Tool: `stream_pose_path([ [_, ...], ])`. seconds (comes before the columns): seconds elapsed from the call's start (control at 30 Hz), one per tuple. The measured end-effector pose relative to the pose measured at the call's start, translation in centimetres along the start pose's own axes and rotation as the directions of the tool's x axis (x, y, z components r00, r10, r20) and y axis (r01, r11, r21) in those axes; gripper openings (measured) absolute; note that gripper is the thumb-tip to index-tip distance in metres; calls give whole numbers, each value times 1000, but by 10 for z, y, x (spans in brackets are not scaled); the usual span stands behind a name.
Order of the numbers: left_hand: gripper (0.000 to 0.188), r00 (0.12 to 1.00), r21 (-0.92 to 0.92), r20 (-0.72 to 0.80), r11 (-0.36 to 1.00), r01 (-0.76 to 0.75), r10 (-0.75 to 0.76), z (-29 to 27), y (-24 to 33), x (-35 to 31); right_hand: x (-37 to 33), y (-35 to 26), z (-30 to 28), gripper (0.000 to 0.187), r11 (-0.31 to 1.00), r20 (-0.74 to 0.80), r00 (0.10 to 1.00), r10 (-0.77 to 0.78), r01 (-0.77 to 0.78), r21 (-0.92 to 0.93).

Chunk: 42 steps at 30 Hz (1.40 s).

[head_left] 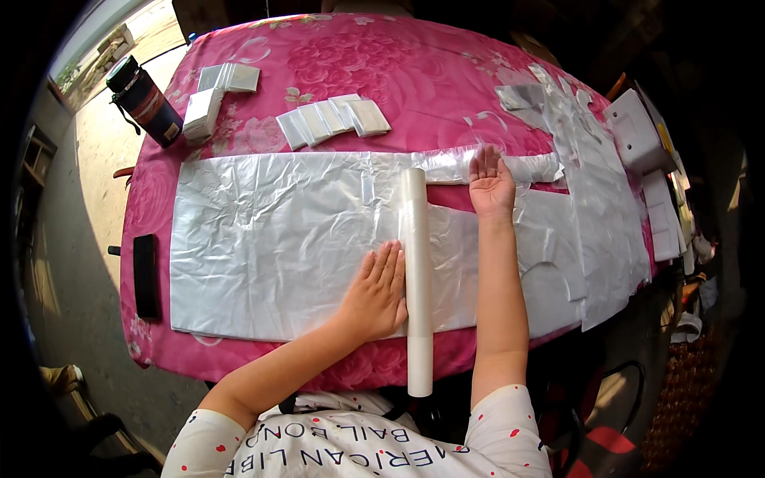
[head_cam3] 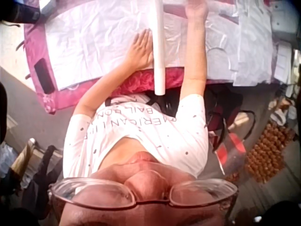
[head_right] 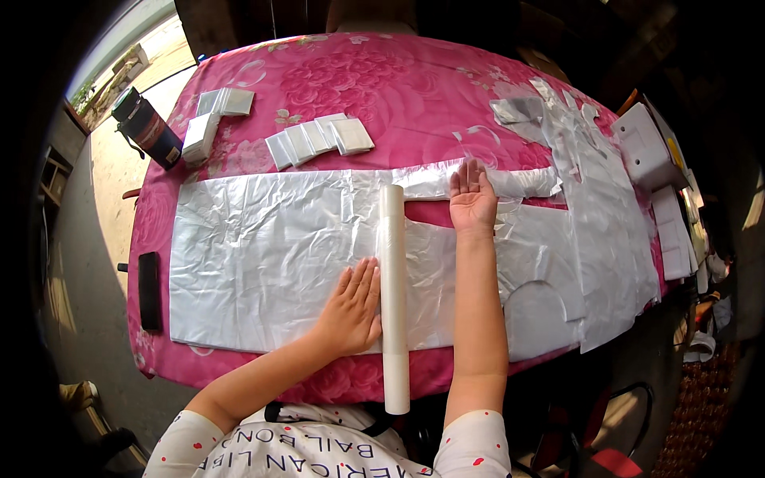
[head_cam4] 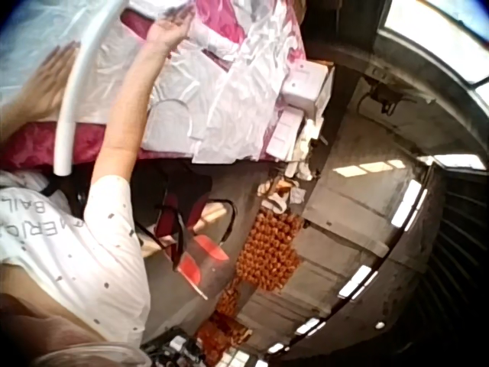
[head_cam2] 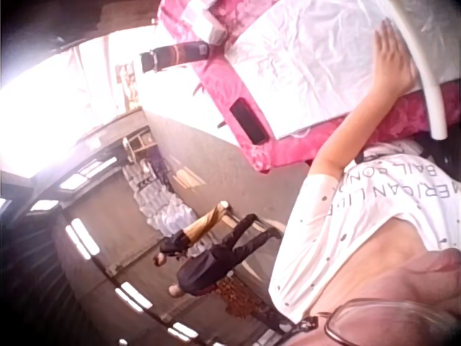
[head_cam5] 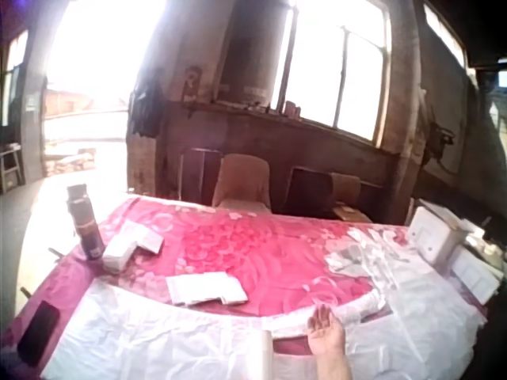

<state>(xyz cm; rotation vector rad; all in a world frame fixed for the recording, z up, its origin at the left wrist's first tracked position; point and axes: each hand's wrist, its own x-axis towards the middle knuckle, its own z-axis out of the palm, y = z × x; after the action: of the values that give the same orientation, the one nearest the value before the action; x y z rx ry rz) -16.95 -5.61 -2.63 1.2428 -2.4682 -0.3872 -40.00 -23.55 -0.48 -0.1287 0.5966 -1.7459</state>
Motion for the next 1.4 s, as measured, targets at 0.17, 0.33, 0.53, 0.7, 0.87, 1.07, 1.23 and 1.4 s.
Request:
stream_pose_path([
  [0.17,69,1000,-17,-23,1000,0,0,2,2,1,10,-121,13,30,925,-12,926,-377,377,56],
  [0.33,70,1000,-3,-26,1000,9,-9,4,-1,-2,-41,-102,101,30,845,377,817,-436,516,-140],
  [0.53,63,969,-229,-247,972,-54,-5,5,3,0,-172,143,136,27,404,797,574,185,695,-594],
  [0.7,63,975,195,-207,980,-43,84,33,-9,1,-202,278,96,43,107,700,443,561,799,-591],
  [0.87,63,989,73,-140,997,-36,46,25,-2,4,-229,263,99,64,-24,486,339,806,838,-545],
  [1.07,61,947,-7,-310,996,90,-88,-31,-32,-1,-226,132,93,49,188,845,279,456,898,-398],
  [1.23,54,899,-292,-434,952,-88,-50,-48,-45,50,-188,20,18,37,-273,793,542,277,836,-475],
  [1.4,51,889,-903,111,328,277,-445,-41,-64,87,-175,-1,-14,41,-242,714,578,394,815,-526],
])
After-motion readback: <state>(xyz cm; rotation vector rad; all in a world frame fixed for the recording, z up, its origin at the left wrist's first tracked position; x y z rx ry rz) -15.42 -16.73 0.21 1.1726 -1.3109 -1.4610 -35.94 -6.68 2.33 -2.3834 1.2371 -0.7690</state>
